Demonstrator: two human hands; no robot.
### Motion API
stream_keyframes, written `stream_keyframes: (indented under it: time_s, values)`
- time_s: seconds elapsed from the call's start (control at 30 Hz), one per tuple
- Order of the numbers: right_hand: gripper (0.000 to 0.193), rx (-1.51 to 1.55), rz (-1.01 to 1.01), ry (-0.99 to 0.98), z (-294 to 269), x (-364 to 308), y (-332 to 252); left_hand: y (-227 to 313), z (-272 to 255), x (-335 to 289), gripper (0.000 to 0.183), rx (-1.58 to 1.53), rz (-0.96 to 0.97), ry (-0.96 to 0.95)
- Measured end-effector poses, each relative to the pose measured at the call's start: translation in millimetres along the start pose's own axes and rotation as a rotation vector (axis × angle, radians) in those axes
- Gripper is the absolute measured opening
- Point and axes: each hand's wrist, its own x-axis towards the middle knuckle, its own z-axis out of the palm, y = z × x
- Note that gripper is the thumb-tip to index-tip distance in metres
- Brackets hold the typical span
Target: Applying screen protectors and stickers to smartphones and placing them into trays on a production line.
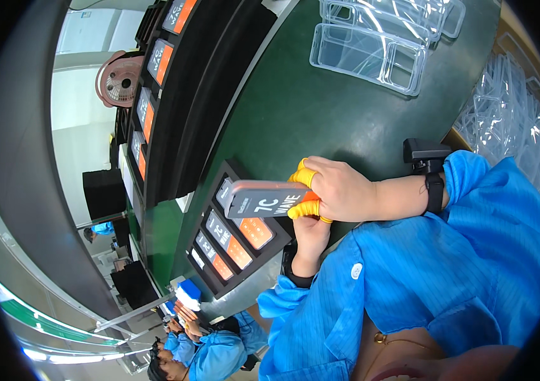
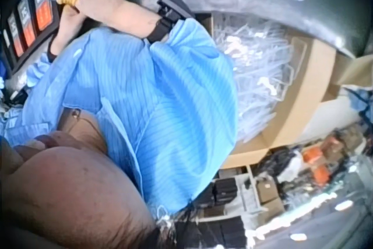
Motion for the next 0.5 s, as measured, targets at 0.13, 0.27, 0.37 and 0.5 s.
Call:
stream_keyframes:
  time_s: [0.13, 0.27, 0.37, 0.5]
  values:
    - [0.035, 0.000, 0.091, 0.115, 5.3, -1.4, 6.3, 4.2, 10.7, 4.1, 0.024, 0.019, 0.076, 0.091]
    - [0.039, 0.215, 0.275, 0.091, 1.0, 2.3, 6.3, 10.3, 16.0, 7.7, 0.017, 0.179, 0.192, 0.173]
    - [0.040, 0.346, 0.372, 0.128, -4.7, -1.8, 6.8, 8.9, 22.4, 10.7, 0.016, 0.287, 0.203, 0.230]
    - [0.041, 0.495, 0.453, 0.190, 6.6, -9.2, 12.1, 22.8, 11.6, 8.2, 0.035, 0.296, -0.007, 0.069]
